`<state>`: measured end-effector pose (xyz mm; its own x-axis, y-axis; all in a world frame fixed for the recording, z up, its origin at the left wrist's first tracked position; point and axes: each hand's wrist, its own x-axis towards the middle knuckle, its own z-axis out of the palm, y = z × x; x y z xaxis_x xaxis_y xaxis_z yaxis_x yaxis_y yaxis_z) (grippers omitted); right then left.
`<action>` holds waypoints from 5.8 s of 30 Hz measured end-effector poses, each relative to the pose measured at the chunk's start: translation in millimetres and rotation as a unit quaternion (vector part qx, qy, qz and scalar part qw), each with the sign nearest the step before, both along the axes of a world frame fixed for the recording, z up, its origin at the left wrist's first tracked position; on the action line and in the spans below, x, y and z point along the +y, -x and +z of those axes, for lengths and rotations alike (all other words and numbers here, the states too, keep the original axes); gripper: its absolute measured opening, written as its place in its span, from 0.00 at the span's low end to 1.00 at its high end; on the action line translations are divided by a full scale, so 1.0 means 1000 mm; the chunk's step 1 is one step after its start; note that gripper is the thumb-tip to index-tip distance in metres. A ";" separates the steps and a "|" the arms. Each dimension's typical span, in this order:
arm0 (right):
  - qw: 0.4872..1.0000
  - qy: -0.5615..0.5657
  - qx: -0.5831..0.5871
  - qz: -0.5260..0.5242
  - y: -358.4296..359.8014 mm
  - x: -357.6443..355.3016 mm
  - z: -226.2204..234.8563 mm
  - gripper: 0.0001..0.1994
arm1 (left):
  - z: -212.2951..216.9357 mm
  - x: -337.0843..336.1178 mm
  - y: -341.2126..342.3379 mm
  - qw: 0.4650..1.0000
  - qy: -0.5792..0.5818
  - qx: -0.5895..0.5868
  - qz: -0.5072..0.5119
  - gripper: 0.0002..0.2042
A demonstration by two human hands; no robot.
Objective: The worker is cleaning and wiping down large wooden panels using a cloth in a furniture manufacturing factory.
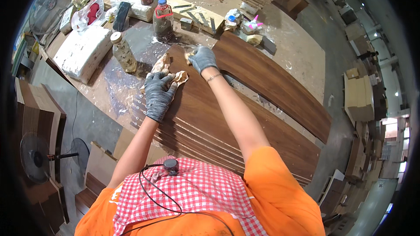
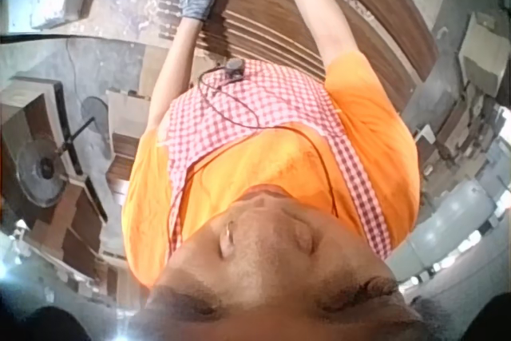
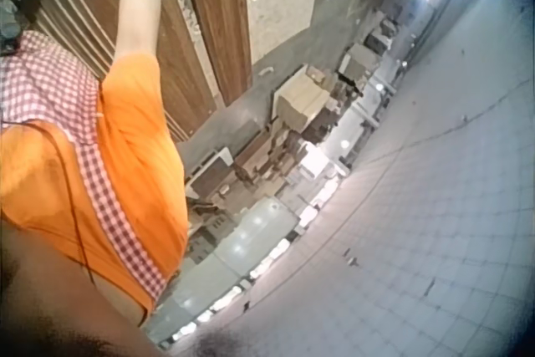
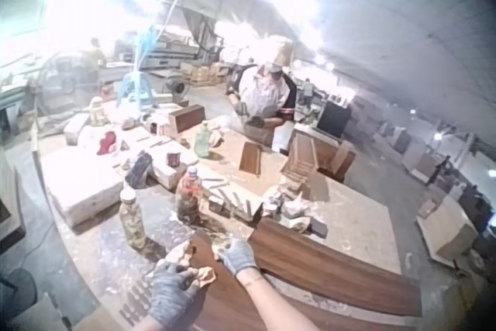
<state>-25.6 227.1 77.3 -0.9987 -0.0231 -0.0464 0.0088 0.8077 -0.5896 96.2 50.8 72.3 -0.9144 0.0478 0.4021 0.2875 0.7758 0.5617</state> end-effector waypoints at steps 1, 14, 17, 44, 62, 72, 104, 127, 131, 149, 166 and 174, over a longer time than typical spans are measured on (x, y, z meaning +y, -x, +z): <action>0.999 -0.033 -0.007 0.020 -0.014 0.006 0.012 0.15 | -0.001 0.000 0.000 1.000 0.004 0.006 0.003 0.12; 0.991 -0.132 0.018 -0.030 -0.023 0.045 0.004 0.12 | 0.001 0.007 0.003 1.000 0.002 0.001 -0.010 0.12; 0.996 -0.062 -0.059 -0.021 -0.055 0.062 0.020 0.12 | -0.003 0.000 0.001 1.000 -0.005 -0.004 0.008 0.12; 0.964 -0.127 0.019 -0.233 -0.180 0.207 0.014 0.10 | -0.003 0.001 0.028 0.987 0.153 -0.035 -0.027 0.11; 0.930 -0.136 0.020 -0.341 -0.268 0.323 0.017 0.12 | -0.034 -0.011 0.036 0.997 0.044 -0.023 -0.055 0.11; 0.823 -0.277 -0.061 -0.492 -0.403 0.530 0.014 0.14 | -0.037 -0.007 0.033 0.988 -0.091 -0.109 -0.069 0.10; 0.948 -0.086 -0.084 -0.295 -0.212 0.247 0.040 0.15 | -0.027 -0.003 0.032 0.992 0.113 0.019 -0.044 0.10; 0.956 -0.136 -0.118 -0.233 -0.167 0.192 0.040 0.13 | -0.020 0.001 0.025 0.998 0.040 0.017 -0.042 0.10; 0.982 -0.073 -0.066 -0.160 -0.113 0.120 0.025 0.15 | -0.007 0.008 0.021 0.998 0.035 0.001 -0.045 0.10; 0.988 -0.040 0.028 -0.149 0.049 -0.046 -0.006 0.18 | 0.004 0.005 0.020 0.999 0.001 -0.015 -0.038 0.09; 0.995 -0.098 -0.012 -0.027 0.036 0.002 0.018 0.25 | 0.002 0.005 0.019 0.999 -0.010 -0.001 -0.042 0.08; 0.979 -0.171 -0.101 0.045 0.017 0.019 0.029 0.22 | 0.001 0.003 0.020 0.998 -0.010 -0.044 -0.035 0.10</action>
<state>-42.1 246.6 106.2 -0.9628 -0.0600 -0.2636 0.0162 0.9604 -0.2780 76.6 54.2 73.4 -0.9409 0.1061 0.3217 0.2900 0.7433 0.6028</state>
